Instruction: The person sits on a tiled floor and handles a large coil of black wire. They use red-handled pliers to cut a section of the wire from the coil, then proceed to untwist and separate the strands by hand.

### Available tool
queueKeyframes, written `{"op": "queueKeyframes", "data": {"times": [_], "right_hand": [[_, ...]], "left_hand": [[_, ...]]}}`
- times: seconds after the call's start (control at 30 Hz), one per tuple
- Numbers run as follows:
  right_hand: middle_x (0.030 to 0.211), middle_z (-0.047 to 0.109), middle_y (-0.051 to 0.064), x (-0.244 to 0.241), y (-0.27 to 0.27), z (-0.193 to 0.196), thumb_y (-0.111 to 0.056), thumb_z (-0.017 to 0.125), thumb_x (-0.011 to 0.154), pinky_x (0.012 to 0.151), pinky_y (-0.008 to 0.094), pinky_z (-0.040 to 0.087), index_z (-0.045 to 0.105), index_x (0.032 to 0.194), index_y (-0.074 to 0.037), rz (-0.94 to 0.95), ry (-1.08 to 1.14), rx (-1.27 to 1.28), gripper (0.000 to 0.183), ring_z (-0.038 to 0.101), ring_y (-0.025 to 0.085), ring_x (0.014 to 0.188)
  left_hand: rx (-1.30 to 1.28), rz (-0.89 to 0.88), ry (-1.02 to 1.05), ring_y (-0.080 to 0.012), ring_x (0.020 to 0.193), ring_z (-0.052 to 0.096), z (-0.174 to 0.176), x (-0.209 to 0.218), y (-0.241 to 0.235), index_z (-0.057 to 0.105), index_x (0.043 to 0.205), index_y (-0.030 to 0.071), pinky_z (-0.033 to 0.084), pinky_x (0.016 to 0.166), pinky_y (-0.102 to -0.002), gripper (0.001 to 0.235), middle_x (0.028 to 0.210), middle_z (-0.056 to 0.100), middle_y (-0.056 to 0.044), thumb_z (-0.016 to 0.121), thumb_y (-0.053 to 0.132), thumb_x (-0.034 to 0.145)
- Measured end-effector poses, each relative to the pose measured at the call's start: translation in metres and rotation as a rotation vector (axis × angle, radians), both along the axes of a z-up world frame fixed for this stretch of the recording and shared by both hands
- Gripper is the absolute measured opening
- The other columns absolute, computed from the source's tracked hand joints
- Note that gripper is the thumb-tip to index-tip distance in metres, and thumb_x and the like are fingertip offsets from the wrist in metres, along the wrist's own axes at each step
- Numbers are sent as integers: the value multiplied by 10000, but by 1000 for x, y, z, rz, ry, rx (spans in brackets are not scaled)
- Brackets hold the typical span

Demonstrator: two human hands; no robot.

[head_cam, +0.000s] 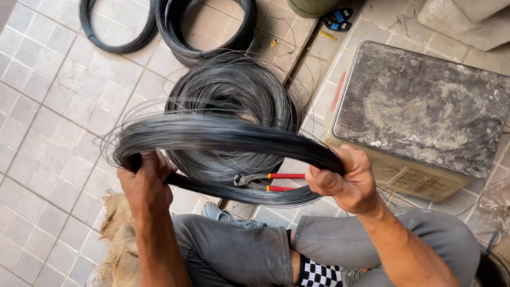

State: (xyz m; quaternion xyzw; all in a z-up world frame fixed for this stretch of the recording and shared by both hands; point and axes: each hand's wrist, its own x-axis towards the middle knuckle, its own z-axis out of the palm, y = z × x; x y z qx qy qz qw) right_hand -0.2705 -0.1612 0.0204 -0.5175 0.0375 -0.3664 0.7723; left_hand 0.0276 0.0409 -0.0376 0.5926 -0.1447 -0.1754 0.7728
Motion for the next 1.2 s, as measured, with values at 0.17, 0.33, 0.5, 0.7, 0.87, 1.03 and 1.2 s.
{"op": "queueKeyframes", "data": {"times": [0.17, 0.33, 0.5, 0.7, 0.87, 1.03, 1.2], "right_hand": [[489, 496, 83, 5, -2, 14, -263, 796, 895, 395, 228, 441, 619, 752, 24, -49, 125, -58, 367, 442, 108, 424], [1057, 776, 197, 7, -12, 2, -842, 805, 691, 896, 381, 620, 631, 1293, 93, 63, 146, -30, 1126, 683, 188, 956], [1455, 616, 219, 38, -15, -41, -671, 560, 981, 1152, 538, 494, 439, 1557, 21, 108, 88, 463, 908, 601, 314, 1341], [1054, 778, 79, 51, -17, -128, -117, 673, 1057, 876, 270, 636, 673, 1301, 8, -156, 487, 575, 274, 749, 147, 959], [1016, 724, 68, 45, -22, -107, -270, 763, 1000, 758, 249, 610, 644, 1293, -38, -254, 480, 353, 393, 713, 143, 895], [998, 544, 61, 15, -18, -102, -518, 829, 841, 817, 277, 500, 475, 1330, -54, -566, 359, -126, 761, 612, 140, 907], [543, 548, 83, 15, 22, -93, -350, 849, 908, 513, 357, 471, 511, 622, -114, -391, 735, -901, 501, 610, 287, 519]], "left_hand": [[60, 186, 153, -147, 364, 154, 3, -3, 7, 313, 628, 174, 342, 374, -374, 556, 487, 146, -17, 586, 87, 1104], [88, 171, 191, -149, 350, 152, -3, 4, 18, 290, 601, 174, 356, 391, -373, 562, 479, 116, -21, 562, 133, 1091], [140, 106, 309, -140, 436, 91, 18, 9, 16, 243, 589, 213, 323, 459, -339, 756, 539, 65, 20, 586, 630, 1118], [134, 67, 432, -131, 466, 96, 12, 24, 23, 246, 623, 237, 314, 512, -323, 746, 569, 61, 53, 597, 732, 1056], [122, 14, 543, -112, 452, 110, 11, 31, 24, 242, 631, 258, 306, 507, -301, 722, 568, 72, 77, 613, 716, 1049], [138, -38, 664, -67, 427, 148, -5, 48, 27, 245, 610, 284, 252, 508, -264, 521, 539, 93, 101, 573, 348, 1010], [124, -75, 763, -82, 403, 154, -25, 55, 31, 276, 617, 273, 298, 485, -265, 634, 512, 111, 99, 583, 526, 1111]]}}
